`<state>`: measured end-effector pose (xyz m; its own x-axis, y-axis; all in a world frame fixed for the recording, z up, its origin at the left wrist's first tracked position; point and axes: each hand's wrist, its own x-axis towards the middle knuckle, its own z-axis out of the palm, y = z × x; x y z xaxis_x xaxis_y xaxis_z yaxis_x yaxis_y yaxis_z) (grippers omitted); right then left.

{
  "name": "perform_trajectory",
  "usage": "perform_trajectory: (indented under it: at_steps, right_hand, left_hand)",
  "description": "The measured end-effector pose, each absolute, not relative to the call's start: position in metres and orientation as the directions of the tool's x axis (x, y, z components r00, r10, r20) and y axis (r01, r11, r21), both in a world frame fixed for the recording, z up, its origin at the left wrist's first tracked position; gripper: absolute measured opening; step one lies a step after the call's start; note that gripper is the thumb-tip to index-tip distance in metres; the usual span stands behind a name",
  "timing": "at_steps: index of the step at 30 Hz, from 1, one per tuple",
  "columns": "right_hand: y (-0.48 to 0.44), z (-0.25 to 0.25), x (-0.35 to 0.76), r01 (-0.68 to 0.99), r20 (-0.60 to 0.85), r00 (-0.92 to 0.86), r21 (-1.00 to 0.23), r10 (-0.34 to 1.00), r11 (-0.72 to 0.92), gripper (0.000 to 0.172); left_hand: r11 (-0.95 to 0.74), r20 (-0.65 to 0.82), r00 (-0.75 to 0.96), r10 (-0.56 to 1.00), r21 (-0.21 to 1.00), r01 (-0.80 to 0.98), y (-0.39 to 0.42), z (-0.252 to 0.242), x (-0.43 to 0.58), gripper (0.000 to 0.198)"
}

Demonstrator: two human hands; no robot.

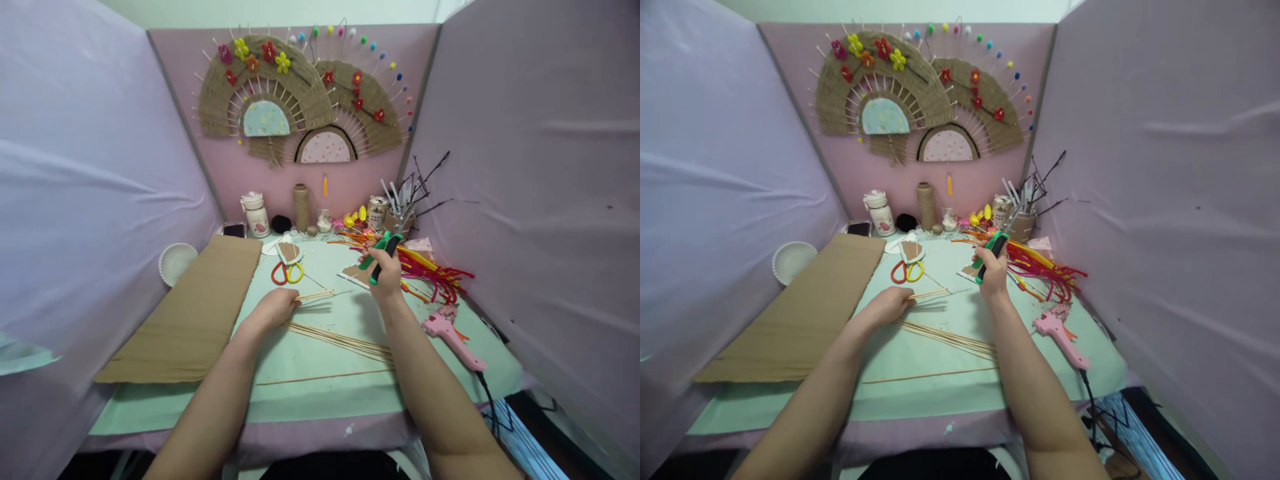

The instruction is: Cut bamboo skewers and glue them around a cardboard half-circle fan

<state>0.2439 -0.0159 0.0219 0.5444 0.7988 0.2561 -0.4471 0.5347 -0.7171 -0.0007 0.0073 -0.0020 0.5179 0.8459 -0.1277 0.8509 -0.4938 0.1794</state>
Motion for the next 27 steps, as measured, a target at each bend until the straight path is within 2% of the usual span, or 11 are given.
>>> perform_trajectory:
  at_steps: [13, 20, 27]
  right_hand:
    - [-0.018, 0.025, 0.243, -0.472, 0.238, 0.529, -0.715, 0.814, 0.516, 0.033]
    - [-0.018, 0.025, 0.242, -0.498, 0.226, 0.512, -0.708, 0.829, 0.501, 0.033]
    - [-0.02, 0.027, 0.241, -0.5, 0.216, 0.494, -0.722, 0.842, 0.478, 0.034]
  left_hand:
    - [-0.423, -0.014, 0.426, 0.905, 0.102, 0.901, 0.018, -0.009, -0.004, 0.02]
    - [-0.407, 0.048, 0.404, 0.913, 0.126, 0.905, 0.026, -0.018, -0.001, 0.044]
    - [-0.362, 0.084, 0.353, 0.932, 0.144, 0.921, 0.027, -0.025, 0.001, 0.041]
